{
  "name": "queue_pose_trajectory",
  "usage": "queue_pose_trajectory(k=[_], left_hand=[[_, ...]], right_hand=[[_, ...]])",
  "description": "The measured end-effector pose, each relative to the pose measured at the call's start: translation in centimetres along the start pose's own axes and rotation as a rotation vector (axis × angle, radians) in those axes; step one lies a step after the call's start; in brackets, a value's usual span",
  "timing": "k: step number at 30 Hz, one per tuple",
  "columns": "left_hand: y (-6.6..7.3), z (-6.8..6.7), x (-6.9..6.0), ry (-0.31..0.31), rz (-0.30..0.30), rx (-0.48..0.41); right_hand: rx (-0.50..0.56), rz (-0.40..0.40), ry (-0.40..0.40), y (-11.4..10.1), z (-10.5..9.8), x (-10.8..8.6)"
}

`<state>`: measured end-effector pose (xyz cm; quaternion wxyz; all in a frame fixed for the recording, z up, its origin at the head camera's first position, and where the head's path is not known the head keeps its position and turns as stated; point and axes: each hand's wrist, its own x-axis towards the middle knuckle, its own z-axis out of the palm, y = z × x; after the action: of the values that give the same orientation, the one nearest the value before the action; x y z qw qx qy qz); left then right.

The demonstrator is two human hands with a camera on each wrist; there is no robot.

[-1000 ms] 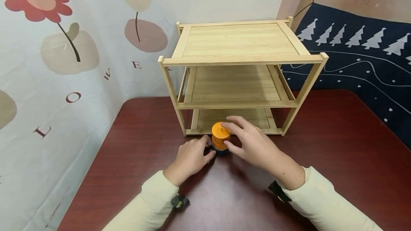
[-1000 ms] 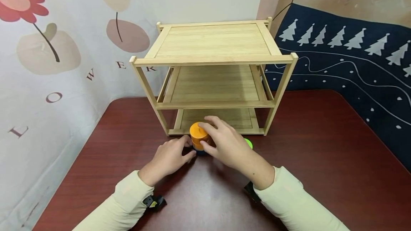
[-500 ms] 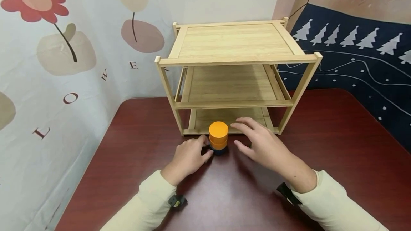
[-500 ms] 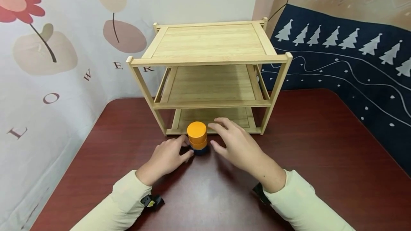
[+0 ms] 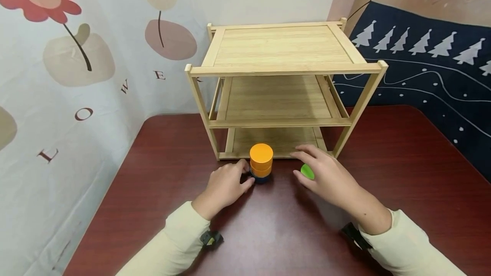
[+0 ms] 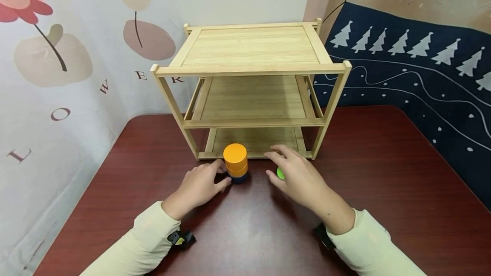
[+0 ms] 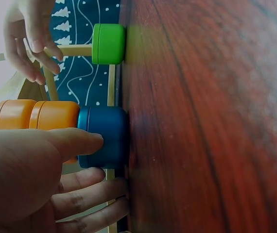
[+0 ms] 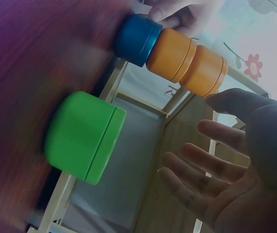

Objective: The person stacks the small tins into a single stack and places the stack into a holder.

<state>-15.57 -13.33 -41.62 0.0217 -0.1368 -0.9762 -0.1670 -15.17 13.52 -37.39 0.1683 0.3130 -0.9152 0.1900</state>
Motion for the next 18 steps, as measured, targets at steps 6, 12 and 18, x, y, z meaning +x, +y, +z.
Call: queue_pose_trajectory(k=[6,12,18], left_hand=[[0.0,-0.02,0.09,-0.001,0.002,0.005],[0.03,-0.04,0.17,-0.004,-0.005,0.013],[0.06,0.01,0.11,-0.009,-0.011,0.011]], right_hand=[[-0.004,0.004,0.007,0.45,0.03,-0.36],[0.003,0.027,-0.015,0.81,-0.06,-0.51],[0.006,0.049,-0.042,1.07,-0.05,-0.66]])
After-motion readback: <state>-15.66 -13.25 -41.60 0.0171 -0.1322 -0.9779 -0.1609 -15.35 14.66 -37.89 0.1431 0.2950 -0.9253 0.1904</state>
